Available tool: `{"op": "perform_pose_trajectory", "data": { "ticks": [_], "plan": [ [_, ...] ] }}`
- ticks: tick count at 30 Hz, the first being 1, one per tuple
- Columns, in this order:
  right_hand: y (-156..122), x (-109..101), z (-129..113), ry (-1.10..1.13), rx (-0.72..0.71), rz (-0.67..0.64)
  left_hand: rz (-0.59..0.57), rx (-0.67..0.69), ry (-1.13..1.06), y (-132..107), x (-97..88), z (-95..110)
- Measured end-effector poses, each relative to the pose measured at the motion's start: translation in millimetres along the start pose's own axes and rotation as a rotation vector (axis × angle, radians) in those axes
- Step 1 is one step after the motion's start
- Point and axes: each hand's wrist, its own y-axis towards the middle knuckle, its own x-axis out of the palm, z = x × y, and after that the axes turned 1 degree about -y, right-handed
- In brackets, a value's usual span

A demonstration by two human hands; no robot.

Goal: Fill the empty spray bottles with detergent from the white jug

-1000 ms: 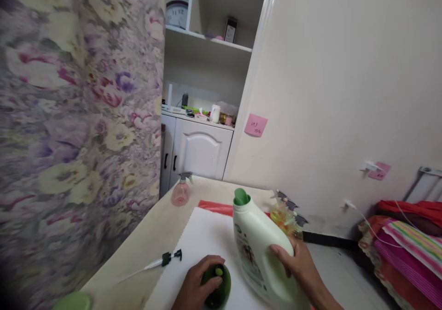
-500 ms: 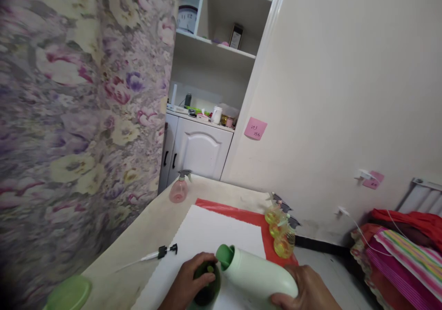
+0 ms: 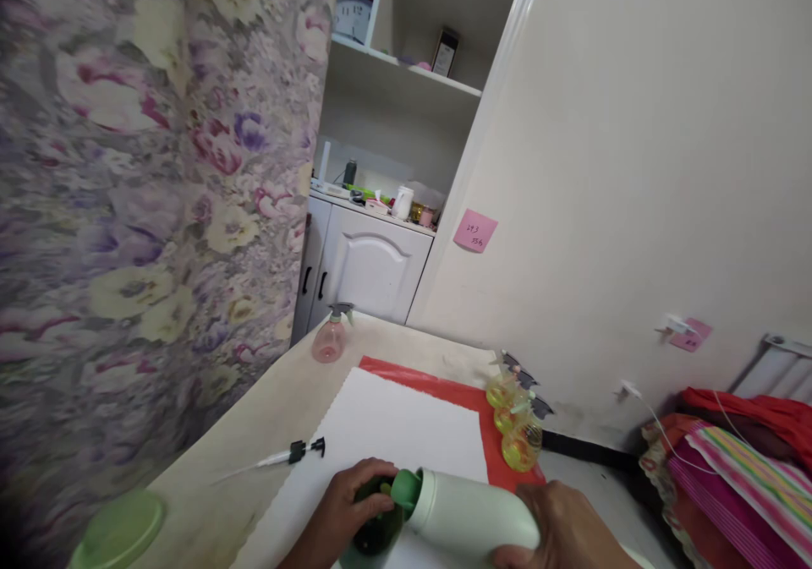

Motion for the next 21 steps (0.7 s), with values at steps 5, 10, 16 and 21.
{"op": "perform_pose_trajectory", "data": {
  "ticks": [5,10,16,21],
  "plan": [
    [4,-3,-3,-0.05,-0.026,0.022,0.003,-0.015,0.007,0,-0.1,1],
    [6,-11,-11,-0.119,-0.043,-0.008,-0.002,0.015,0.02,-1,1.4,2],
    [7,-24,-23,-0.153,-0.037,-0.031,-0.004,0.03,0.035,1,3.0,3],
    [9,-30,-26,-0.196,-0.023,-0.051,0.011,0.028,0.038,1,3.9,2]
  ]
}}
